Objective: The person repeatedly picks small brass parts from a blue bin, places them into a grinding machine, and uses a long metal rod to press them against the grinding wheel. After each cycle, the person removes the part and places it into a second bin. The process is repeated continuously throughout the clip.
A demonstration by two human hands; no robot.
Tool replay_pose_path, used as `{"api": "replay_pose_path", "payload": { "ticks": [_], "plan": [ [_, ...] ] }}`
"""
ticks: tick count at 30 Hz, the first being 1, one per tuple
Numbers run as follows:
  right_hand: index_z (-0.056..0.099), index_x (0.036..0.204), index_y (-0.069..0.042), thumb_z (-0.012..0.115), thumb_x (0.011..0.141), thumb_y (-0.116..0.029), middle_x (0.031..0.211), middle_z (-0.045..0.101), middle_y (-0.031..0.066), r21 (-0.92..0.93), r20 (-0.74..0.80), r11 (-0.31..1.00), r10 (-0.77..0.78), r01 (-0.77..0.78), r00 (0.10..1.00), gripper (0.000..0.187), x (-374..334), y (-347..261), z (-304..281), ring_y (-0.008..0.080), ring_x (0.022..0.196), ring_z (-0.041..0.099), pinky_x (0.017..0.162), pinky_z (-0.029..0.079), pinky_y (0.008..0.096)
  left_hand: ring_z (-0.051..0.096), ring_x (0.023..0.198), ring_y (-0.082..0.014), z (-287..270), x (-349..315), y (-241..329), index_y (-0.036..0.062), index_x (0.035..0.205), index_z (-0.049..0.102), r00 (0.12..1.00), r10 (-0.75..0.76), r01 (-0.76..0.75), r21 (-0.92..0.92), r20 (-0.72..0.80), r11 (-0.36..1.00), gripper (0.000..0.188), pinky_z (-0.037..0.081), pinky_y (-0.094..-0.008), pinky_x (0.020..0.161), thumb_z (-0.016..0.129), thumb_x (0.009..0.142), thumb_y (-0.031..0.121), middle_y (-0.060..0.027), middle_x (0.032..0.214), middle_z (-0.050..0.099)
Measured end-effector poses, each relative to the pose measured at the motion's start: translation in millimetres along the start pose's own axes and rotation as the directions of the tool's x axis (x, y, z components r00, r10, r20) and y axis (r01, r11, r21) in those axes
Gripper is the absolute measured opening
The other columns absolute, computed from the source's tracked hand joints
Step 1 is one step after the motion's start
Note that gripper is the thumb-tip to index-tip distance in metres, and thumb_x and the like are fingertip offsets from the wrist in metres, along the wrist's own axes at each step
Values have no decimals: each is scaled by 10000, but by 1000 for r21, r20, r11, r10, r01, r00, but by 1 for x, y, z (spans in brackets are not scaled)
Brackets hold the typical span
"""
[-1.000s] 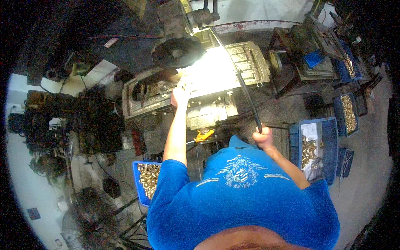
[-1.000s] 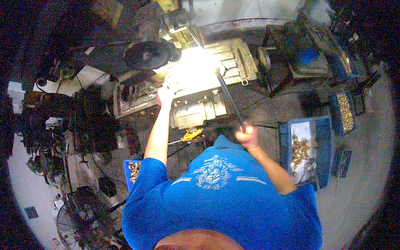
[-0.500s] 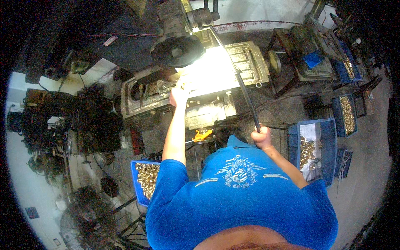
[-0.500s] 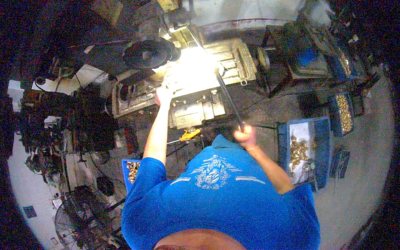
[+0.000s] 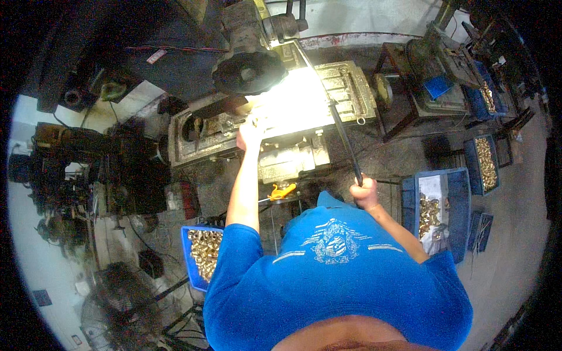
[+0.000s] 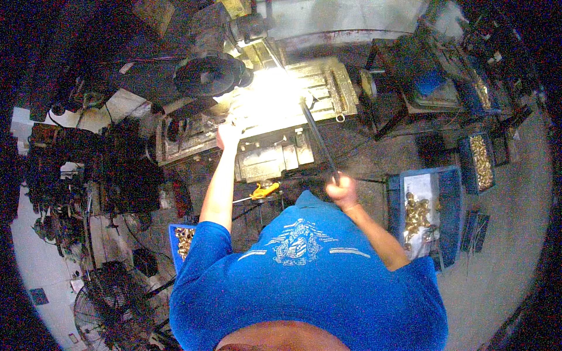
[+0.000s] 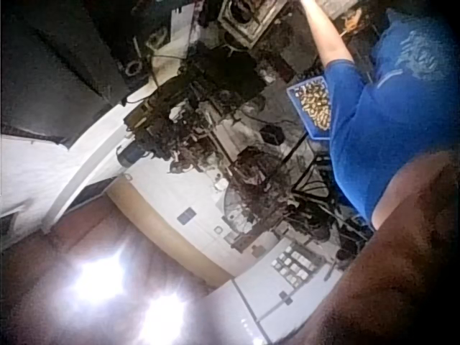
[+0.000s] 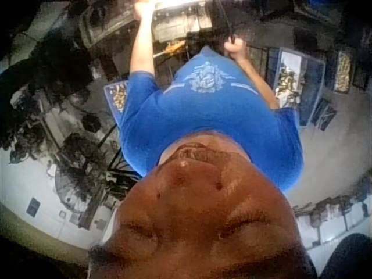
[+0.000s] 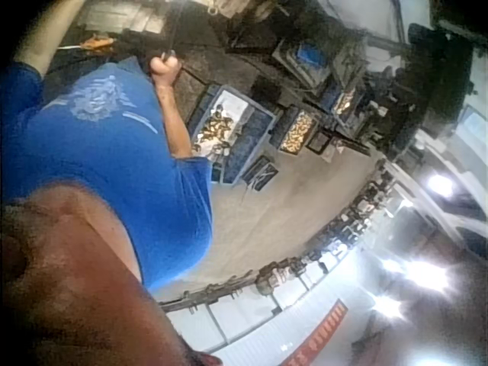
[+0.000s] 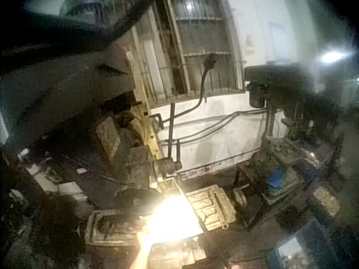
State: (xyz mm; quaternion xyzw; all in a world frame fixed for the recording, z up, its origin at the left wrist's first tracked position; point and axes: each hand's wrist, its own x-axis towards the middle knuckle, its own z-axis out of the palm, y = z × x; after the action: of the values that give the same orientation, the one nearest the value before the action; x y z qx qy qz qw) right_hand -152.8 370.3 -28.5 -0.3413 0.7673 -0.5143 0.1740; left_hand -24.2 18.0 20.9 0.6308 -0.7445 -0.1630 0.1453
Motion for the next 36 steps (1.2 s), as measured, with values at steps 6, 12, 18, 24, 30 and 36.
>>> {"api": "replay_pose_path", "payload": {
  "ticks": [6,12,18,24,30,36],
  "plan": [
    [555,724,-63,553,746,-142,545,520,80,-131,54,991,9,-1,998,82,-2,9,-1,207,485,499,460,401,349,627,698,-291,8,6,-6,144,805,651,999,-48,48,3,16,999,458,489,-397,614,613,643,570,-125,738,641],
    [418,576,-78,534,661,-138,515,380,3,-25,47,999,36,-35,998,155,2,-20,-5,111,481,366,426,311,305,620,699,-282,11,8,-11,213,905,619,999,44,-45,35,30,998,411,490,-398,613,562,697,563,-86,753,640],
    [444,609,-77,533,670,-155,514,421,28,-13,86,1000,7,-6,996,133,2,-6,-5,139,472,398,435,343,333,628,738,-287,21,16,-14,136,803,657,999,-16,16,5,43,1000,472,495,-397,645,587,664,581,-122,777,645],
    [442,604,-82,535,676,-165,523,418,-9,96,100,989,99,-109,990,144,2,-8,-4,103,490,380,432,331,311,635,700,-269,24,18,-17,62,741,662,996,-90,91,-14,25,996,520,494,-383,609,612,661,573,-137,745,648],
    [441,590,-96,534,670,-172,511,410,-9,25,90,999,45,-48,995,144,4,-8,-5,112,464,379,418,321,305,624,745,-291,5,4,0,152,848,644,999,-28,28,-7,42,1000,443,492,-403,650,593,674,556,-114,786,645],
    [418,564,-101,522,656,-169,495,385,-7,19,81,997,78,-80,994,154,3,-4,-2,118,447,371,405,306,312,618,717,-282,4,4,-3,212,917,614,999,18,-19,26,39,999,402,485,-403,620,569,699,547,-90,771,640]
  ]
}}
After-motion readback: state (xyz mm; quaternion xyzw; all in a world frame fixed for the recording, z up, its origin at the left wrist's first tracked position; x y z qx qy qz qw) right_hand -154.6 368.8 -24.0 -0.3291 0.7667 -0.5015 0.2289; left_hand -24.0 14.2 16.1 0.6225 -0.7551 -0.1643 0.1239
